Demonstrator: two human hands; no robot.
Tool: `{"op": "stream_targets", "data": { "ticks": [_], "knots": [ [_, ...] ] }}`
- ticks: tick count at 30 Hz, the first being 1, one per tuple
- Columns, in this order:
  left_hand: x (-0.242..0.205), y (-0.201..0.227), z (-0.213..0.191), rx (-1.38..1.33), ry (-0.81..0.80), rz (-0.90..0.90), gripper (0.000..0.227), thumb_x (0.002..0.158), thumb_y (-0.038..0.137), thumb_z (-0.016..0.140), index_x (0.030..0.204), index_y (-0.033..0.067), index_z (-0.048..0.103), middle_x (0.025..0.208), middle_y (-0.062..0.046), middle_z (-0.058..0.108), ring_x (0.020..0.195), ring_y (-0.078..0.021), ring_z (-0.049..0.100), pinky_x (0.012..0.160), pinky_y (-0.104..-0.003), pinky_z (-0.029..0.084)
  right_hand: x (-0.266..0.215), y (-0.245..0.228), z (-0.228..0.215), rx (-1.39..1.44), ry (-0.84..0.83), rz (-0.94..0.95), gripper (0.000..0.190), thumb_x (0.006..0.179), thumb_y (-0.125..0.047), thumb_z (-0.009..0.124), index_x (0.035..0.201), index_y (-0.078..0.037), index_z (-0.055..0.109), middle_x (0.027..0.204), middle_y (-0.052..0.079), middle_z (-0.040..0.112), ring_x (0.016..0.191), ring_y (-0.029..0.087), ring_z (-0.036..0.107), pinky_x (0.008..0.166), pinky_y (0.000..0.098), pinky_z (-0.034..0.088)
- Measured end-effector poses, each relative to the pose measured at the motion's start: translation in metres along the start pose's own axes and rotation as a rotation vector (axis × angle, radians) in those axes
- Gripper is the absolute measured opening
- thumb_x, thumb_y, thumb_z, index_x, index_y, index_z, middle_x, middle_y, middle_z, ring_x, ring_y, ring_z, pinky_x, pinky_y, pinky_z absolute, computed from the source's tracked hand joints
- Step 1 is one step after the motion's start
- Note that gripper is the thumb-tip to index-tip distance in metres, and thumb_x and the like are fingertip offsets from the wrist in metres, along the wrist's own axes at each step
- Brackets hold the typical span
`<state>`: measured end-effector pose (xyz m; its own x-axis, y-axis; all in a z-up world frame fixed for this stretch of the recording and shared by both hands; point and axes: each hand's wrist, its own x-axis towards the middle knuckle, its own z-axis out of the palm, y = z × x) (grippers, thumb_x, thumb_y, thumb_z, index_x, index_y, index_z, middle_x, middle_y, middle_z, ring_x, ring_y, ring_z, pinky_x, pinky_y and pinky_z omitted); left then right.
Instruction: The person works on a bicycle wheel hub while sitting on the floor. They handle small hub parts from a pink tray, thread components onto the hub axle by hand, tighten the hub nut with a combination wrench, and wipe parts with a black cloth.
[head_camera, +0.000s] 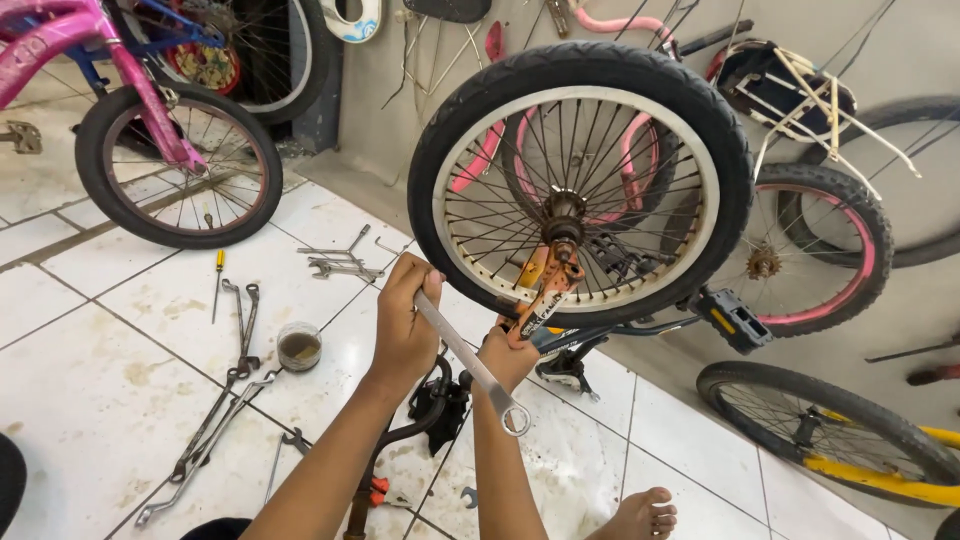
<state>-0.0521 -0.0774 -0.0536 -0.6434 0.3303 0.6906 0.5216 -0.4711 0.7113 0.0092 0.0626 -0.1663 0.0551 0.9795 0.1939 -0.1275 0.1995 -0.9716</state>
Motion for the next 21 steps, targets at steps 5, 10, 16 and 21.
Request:
{"op": "stream_targets", "data": {
  "ticks": [5, 10, 16, 21],
  "knots": [
    [-0.003, -0.004, -0.006, -0.031, 0.039, 0.002, 0.030, 0.109, 0.013, 0.047, 0.087, -0.0064, 0.051, 0.087, -0.008, 0.046, 0.076, -0.0154, 0.042, 0.070, -0.029, 0.039, 0.005, -0.016, -0.018, -0.061, -0.218, 0.091, 0.016, 0.077, 0.003, 0.067, 0.064, 0.003, 0.058, 0.058, 0.004, 0.052, 0.050, 0.013, 0.045, 0.049, 0.0338, 0.032],
    [-0.013, -0.002, -0.015, -0.030, 0.078, -0.013, 0.031, 0.109, 0.012, 0.048, 0.086, -0.0071, 0.054, 0.083, -0.006, 0.048, 0.072, -0.0137, 0.042, 0.067, -0.028, 0.036, 0.019, -0.004, -0.018, -0.152, -0.316, 0.066, 0.013, 0.075, 0.003, 0.070, 0.080, 0.007, 0.059, 0.073, 0.010, 0.067, 0.066, 0.016, 0.061, 0.060, 0.0298, 0.048],
    [-0.014, 0.000, -0.033, -0.009, 0.125, -0.045, 0.033, 0.110, 0.013, 0.048, 0.085, -0.0089, 0.053, 0.084, -0.007, 0.049, 0.072, -0.0138, 0.042, 0.067, -0.028, 0.036, 0.026, -0.001, -0.014, 0.004, -0.496, 0.132, 0.036, 0.074, 0.006, 0.070, 0.103, 0.006, 0.048, 0.088, 0.016, 0.071, 0.083, 0.022, 0.071, 0.078, 0.0328, 0.057],
    [-0.010, -0.005, -0.046, 0.006, 0.146, -0.013, 0.033, 0.111, 0.013, 0.049, 0.087, -0.0088, 0.054, 0.085, -0.007, 0.048, 0.076, -0.0143, 0.042, 0.072, -0.028, 0.037, 0.035, -0.022, -0.017, 0.146, -0.744, 0.075, 0.049, 0.069, 0.011, 0.056, 0.117, 0.003, 0.059, 0.094, 0.012, 0.075, 0.083, 0.022, 0.070, 0.074, 0.0327, 0.054]
  ]
}}
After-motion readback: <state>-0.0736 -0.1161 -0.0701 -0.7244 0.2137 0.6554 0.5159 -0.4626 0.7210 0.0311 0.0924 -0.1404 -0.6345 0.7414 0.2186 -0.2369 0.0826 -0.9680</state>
